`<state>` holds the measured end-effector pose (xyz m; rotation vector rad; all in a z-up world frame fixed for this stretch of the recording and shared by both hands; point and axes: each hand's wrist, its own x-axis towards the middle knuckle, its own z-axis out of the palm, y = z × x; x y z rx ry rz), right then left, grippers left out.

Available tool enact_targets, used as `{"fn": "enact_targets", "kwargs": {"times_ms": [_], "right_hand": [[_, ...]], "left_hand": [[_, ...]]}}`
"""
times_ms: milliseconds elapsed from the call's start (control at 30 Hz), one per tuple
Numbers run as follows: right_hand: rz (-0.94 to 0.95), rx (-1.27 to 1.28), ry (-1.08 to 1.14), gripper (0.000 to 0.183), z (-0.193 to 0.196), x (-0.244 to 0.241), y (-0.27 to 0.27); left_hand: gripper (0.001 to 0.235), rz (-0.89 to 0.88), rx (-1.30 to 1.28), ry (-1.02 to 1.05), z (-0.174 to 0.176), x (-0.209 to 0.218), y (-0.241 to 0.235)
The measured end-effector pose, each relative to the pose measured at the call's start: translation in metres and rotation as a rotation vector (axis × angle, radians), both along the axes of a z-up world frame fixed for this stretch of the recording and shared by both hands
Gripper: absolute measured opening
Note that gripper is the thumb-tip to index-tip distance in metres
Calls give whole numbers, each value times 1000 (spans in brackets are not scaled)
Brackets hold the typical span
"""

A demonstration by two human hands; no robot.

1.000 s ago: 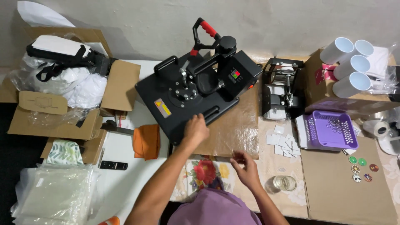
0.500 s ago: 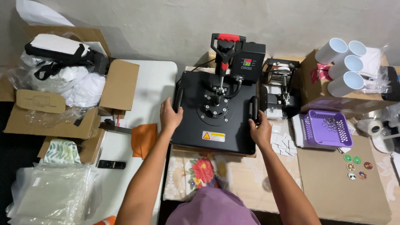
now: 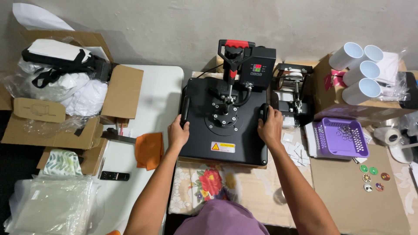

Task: Operating a heat press machine to apply small patches and handling production components.

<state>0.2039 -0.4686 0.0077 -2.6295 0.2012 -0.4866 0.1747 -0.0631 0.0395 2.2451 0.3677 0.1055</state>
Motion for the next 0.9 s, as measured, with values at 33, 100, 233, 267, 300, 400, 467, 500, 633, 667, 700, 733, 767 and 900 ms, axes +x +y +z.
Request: {"fn": "enact_targets", "kwargs": {"times_ms": [33,100,233,267,300,400,467,500,633,667,700,733,767,900], "right_hand": [[1,0,0,76,7,10,2],[67,-94,-54,78,24,34,9],[109,-148,68,80,51,88,18],[122,-173,129,85,51,102,17],[135,-199,190,91,51,115,16],[99,-276,269,92,45,137,16],[100,-322,224,88,38,142,13],[97,-369,175,86,34,144,12],[105,-509,140,89,25,140,6],[117,-509,97,88,20,139,4],[129,-509,53,87,16,137,1],[125,-508,51,87,14,125,0],[129,-429,26,86,13,112,-1],[27,-174,1,75,12,28,11]], "left_hand": [[55,1,0,0,4,-3,-1],[55,-8,-34,24,12,-6,-2],[56,5,-53,45,13,-4,-3],[56,1,-49,47,9,-5,-2],[55,-3,-45,49,5,-5,-2],[55,3,-71,50,16,-11,-6],[56,7,-64,55,18,-13,-9],[57,7,-59,57,19,-15,-10],[57,11,-55,53,4,-11,-9],[57,7,-66,46,5,-12,-10],[58,3,-76,38,5,-14,-10],[58,-1,-75,36,8,-17,-11],[61,-17,-73,38,12,-21,-12],[73,-65,-86,41,24,-36,-15]]}}
